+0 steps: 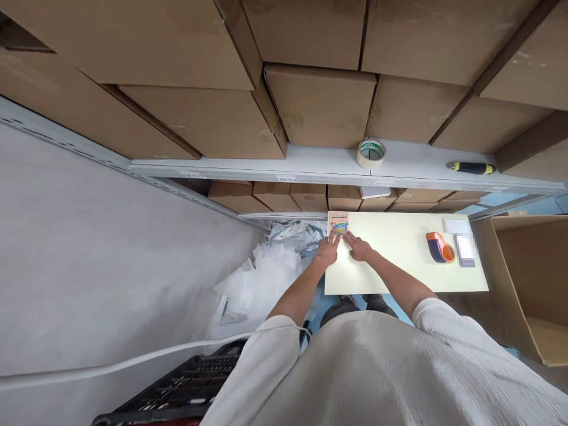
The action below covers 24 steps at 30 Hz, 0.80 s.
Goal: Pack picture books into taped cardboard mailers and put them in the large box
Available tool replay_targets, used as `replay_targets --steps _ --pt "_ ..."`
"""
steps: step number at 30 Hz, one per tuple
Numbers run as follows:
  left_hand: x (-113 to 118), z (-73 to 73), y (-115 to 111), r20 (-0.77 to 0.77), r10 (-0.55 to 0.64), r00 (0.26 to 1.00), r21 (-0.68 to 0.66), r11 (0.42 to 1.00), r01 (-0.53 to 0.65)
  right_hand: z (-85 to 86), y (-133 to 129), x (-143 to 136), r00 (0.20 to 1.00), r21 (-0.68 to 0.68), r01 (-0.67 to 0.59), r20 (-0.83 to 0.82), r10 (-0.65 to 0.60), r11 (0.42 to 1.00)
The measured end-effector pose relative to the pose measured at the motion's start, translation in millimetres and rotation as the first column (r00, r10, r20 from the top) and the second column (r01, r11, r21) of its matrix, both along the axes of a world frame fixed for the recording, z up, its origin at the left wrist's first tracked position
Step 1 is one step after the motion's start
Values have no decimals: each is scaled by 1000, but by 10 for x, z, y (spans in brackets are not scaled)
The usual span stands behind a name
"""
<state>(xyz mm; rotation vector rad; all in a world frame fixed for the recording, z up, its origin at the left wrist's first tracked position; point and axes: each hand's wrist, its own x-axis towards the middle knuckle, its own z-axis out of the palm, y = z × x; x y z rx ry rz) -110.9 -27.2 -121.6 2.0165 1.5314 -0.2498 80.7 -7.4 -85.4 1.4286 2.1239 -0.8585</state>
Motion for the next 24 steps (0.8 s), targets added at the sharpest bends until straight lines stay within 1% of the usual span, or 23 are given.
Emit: replay_targets --steps 4,6,8,10,12,14,16,17,18,19,20,21,22,24 --pt "122 138 -36 59 -16 998 82 997 11 197 -155 350 996 122 45 -87 -35 992" --pt "237 234 -36 100 -45 994 106 994 35 332 -264 592 988 196 89 -140 -62 977" --pt "378 336 -34 129 -90 987 137 988 72 507 -363 886 972 275 148 -219 -88 950" --pt "536 435 -36 141 -137 980 157 981 115 733 -417 1232 946 371 226 -304 -113 901" --pt "710 527 -45 149 -173 973 172 974 147 1012 -390 1624 921 477 304 -370 -125 825" --pt "899 613 -64 161 -197 967 184 969 166 1325 -261 2047 901 593 376 -415 -131 712" --pt "1105 692 -90 175 -210 962 192 966 175 1640 -33 2473 890 699 432 -434 -141 570" --pt "1215 730 -105 179 -211 961 195 965 176 1786 111 2676 890 739 442 -434 -143 509" --pt "1329 765 -122 182 -211 960 197 965 174 1920 267 2866 894 770 440 -426 -141 462" --pt "1446 798 -141 184 -208 961 199 965 170 2038 431 3040 899 792 432 -414 -141 431" --pt "1566 828 -163 187 -203 961 203 965 164 2139 596 3193 905 807 423 -399 -147 412" --pt "1687 854 -187 191 -196 962 209 965 155 2223 758 3326 911 816 411 -380 -159 406" --pt "1808 875 -216 198 -189 962 216 966 146 2289 912 3437 920 820 391 -353 -169 418" --pt "2043 899 -287 212 -175 961 226 966 126 2373 1183 3601 944 814 331 -286 -167 476"
